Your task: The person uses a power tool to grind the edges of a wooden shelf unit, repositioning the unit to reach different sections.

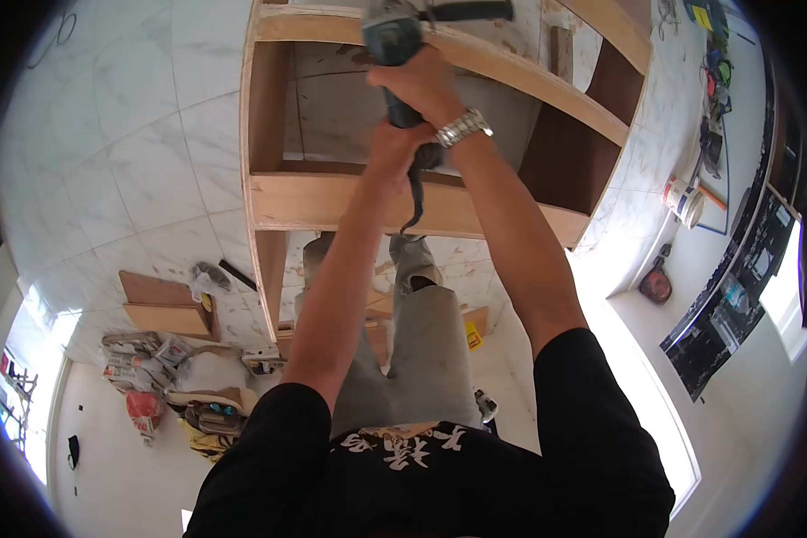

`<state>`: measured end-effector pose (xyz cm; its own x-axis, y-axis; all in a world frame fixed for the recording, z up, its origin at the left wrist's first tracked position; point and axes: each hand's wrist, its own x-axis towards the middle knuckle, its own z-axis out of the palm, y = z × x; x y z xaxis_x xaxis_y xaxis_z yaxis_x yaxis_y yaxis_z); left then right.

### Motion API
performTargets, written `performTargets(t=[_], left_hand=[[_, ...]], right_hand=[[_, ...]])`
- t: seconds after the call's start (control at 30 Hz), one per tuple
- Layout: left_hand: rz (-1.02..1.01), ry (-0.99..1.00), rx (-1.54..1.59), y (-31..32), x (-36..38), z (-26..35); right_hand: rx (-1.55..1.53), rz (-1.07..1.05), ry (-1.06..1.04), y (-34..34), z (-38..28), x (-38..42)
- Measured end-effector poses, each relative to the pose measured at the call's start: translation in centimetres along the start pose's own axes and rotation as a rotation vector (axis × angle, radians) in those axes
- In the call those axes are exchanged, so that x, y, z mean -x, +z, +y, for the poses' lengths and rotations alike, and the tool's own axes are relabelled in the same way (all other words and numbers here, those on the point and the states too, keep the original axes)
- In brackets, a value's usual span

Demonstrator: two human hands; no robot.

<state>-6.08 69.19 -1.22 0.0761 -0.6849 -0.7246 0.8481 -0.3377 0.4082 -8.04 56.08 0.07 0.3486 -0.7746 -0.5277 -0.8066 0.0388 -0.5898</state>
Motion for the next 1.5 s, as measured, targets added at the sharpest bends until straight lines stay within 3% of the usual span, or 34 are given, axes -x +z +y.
performTargets(t=[0.33,0.5,0.67,0.77,0.9,1.07,1.33,1.5], left_hand=[[-0.163,-0.142,-0.175,6.4,-0.9,-3.8],[-0.091,-0.055,-0.115,4.5,-0.8,-2.7],[0.063,-0.001,-0.042,-0.5,0.5,2.6],[0.1,0.024,-0.024,-3.4,0.8,5.4],[0.158,0.102,0.078,-5.0,0.7,7.2],[0.115,0.052,0.079,-3.4,1.0,6.0],[-0.029,-0.055,-0.067,1.8,0.6,1.7],[0.029,0.055,0.008,2.6,-0.6,0.0]], right_hand=[[-0.129,0.172,0.266,-7.3,6.9,2.8],[-0.146,0.071,0.188,-4.9,4.7,1.6],[-0.092,-0.023,-0.028,0.6,-2.7,0.3],[0.003,-0.136,-0.046,3.3,-6.4,-1.1],[0.018,-0.118,-0.088,6.8,-7.4,-2.8],[-0.004,-0.114,-0.038,4.2,-6.7,-1.7],[-0.151,0.02,0.152,-1.4,0.5,0.4],[-0.181,-0.101,0.061,-2.2,-0.6,0.3]])
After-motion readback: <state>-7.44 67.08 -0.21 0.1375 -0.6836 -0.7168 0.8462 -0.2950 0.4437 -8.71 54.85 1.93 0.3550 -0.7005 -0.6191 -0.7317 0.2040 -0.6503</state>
